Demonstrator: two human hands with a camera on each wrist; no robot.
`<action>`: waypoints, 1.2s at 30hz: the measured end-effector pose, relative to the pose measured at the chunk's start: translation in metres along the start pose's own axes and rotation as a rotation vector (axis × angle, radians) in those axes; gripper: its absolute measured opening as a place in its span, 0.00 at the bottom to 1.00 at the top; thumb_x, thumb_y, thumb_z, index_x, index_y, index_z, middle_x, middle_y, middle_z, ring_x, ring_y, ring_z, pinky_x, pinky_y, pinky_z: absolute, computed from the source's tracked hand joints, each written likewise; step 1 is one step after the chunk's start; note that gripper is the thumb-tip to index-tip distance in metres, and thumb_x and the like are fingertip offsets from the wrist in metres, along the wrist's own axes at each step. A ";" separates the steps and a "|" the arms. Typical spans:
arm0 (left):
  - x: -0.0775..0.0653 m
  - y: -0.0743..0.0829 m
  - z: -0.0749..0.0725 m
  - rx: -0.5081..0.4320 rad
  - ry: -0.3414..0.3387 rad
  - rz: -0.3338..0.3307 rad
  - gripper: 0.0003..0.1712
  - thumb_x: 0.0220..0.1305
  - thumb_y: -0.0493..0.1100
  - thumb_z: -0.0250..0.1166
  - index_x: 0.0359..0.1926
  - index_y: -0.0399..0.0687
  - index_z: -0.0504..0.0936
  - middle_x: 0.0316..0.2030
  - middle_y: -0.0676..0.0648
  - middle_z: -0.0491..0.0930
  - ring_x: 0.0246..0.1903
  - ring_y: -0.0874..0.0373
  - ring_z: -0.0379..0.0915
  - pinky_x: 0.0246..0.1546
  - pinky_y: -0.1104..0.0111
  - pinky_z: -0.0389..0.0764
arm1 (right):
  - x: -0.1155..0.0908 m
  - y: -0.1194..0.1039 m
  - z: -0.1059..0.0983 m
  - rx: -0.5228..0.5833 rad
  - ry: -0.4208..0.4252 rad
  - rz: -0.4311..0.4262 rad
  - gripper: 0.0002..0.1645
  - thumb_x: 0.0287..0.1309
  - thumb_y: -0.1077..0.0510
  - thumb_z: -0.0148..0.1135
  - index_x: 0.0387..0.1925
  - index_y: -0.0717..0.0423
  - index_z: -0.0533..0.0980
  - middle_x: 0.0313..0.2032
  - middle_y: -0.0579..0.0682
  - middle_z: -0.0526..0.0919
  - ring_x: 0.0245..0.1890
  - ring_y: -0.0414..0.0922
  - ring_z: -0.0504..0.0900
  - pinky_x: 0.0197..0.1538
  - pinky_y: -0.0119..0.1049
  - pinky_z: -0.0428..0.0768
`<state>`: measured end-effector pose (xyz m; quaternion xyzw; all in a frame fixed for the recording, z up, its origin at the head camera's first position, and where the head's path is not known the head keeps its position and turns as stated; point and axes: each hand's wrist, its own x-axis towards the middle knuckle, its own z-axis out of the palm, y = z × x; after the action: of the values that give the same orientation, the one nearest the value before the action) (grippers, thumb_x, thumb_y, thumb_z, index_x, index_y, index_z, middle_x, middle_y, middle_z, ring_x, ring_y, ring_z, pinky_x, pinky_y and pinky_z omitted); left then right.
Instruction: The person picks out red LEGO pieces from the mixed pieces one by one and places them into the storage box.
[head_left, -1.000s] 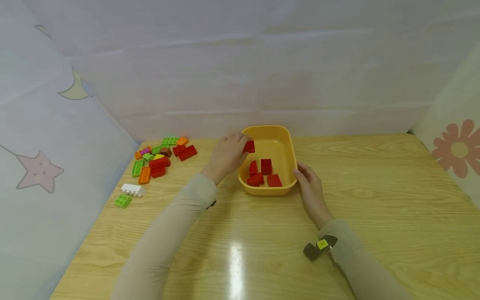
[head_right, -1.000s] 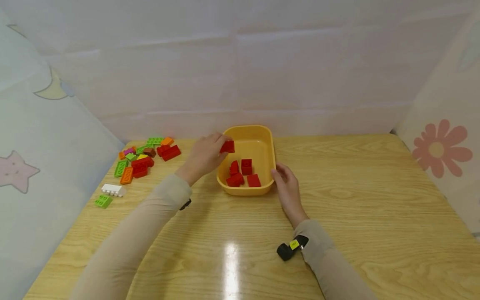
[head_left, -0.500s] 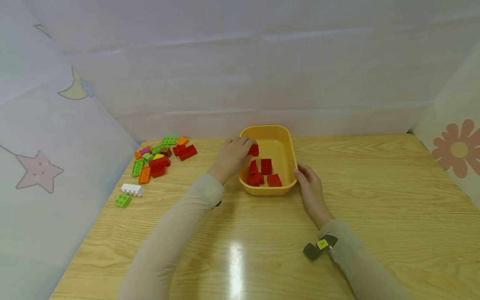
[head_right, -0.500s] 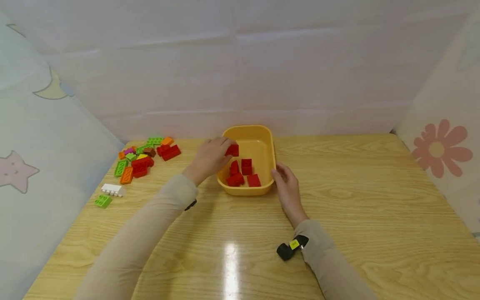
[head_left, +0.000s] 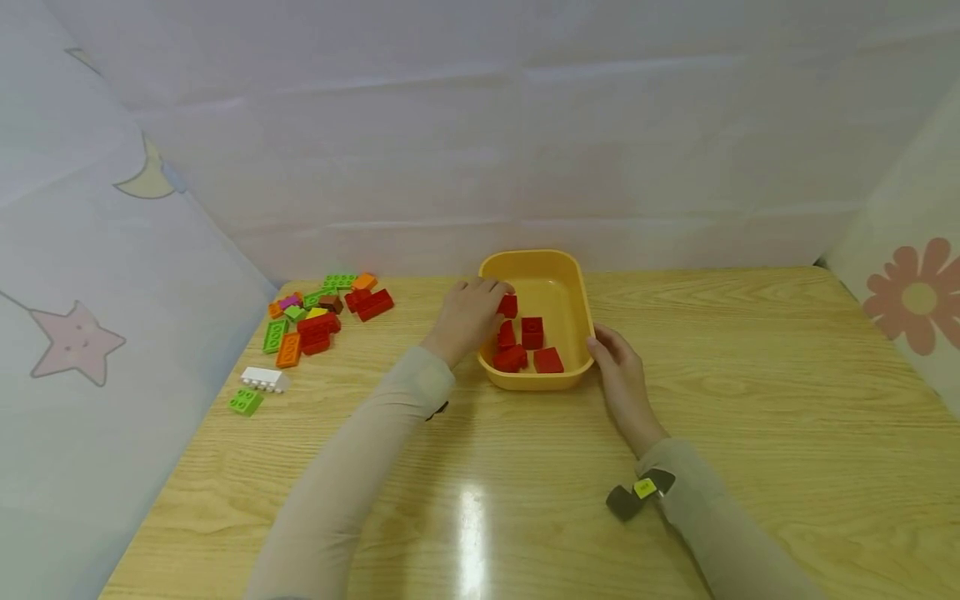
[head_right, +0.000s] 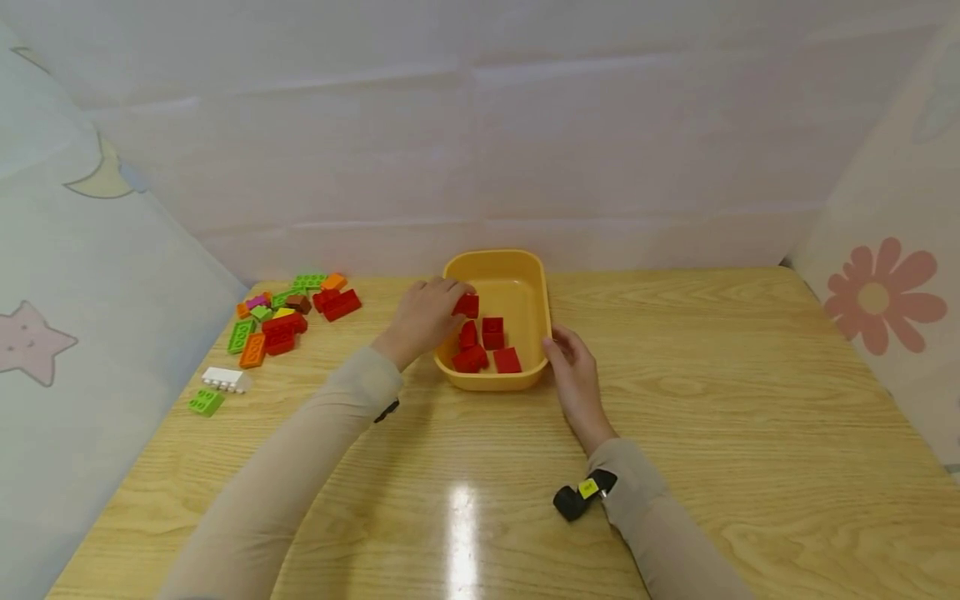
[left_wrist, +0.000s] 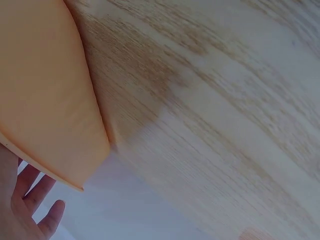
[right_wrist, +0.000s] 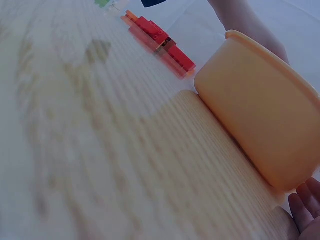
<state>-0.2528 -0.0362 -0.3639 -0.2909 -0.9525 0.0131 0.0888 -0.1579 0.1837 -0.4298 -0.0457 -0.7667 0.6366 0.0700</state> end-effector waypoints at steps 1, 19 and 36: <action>0.000 0.000 0.000 0.002 0.000 0.000 0.21 0.63 0.48 0.58 0.57 0.55 0.73 0.54 0.51 0.79 0.54 0.55 0.71 0.54 0.61 0.75 | 0.000 0.000 0.000 -0.002 0.001 0.000 0.33 0.66 0.44 0.48 0.65 0.58 0.64 0.65 0.58 0.69 0.64 0.48 0.67 0.70 0.51 0.65; -0.007 -0.010 0.000 -0.065 0.058 -0.021 0.18 0.64 0.45 0.56 0.54 0.52 0.76 0.53 0.49 0.80 0.55 0.53 0.70 0.56 0.59 0.75 | 0.001 0.001 0.000 0.010 0.008 0.022 0.32 0.66 0.43 0.48 0.65 0.56 0.65 0.64 0.56 0.71 0.62 0.45 0.68 0.69 0.48 0.67; -0.048 -0.072 0.009 -0.016 0.253 0.009 0.13 0.62 0.39 0.57 0.48 0.50 0.79 0.46 0.48 0.83 0.47 0.51 0.77 0.49 0.56 0.81 | 0.000 -0.001 0.000 0.028 0.008 0.032 0.31 0.67 0.46 0.48 0.65 0.57 0.65 0.65 0.56 0.70 0.62 0.45 0.68 0.69 0.48 0.67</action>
<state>-0.2551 -0.1224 -0.3750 -0.2952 -0.9324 -0.0310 0.2061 -0.1580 0.1831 -0.4287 -0.0598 -0.7565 0.6481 0.0634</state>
